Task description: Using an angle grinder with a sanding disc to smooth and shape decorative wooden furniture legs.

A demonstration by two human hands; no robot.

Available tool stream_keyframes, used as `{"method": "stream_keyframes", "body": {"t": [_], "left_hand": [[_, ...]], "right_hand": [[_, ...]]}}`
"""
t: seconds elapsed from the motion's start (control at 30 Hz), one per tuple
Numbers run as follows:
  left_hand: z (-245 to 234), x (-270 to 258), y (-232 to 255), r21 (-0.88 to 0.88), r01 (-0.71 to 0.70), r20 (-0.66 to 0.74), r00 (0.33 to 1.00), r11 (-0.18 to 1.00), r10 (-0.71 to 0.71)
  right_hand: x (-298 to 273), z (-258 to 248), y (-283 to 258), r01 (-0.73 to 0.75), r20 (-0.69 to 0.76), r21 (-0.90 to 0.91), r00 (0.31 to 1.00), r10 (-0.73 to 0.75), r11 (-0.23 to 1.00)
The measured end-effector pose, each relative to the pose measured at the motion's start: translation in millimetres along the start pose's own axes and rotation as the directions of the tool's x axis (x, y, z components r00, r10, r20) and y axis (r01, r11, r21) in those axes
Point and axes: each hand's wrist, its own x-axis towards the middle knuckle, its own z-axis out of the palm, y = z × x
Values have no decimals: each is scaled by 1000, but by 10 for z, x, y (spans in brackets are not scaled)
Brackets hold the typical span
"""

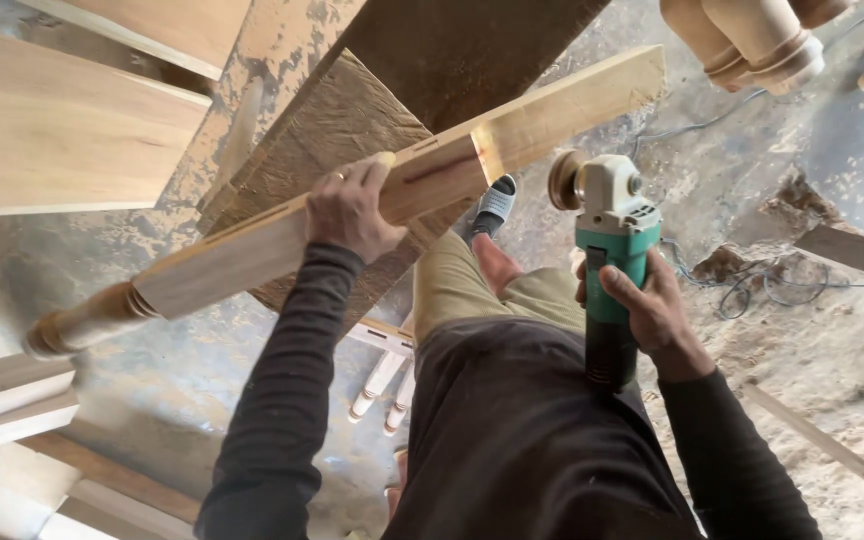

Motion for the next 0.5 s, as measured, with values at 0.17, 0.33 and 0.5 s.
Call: {"method": "stream_keyframes", "body": {"t": [0.17, 0.33, 0.5], "left_hand": [[472, -161, 303, 250, -22, -344, 932, 968, 110], [466, 101, 852, 308, 77, -341, 940, 948, 35], [296, 153, 1185, 391, 72, -31, 997, 918, -65]], "right_hand": [[113, -121, 66, -60, -121, 126, 990, 75, 990], [199, -521, 437, -82, -147, 65, 985, 91, 995], [345, -617, 832, -141, -102, 134, 983, 155, 981]]}}
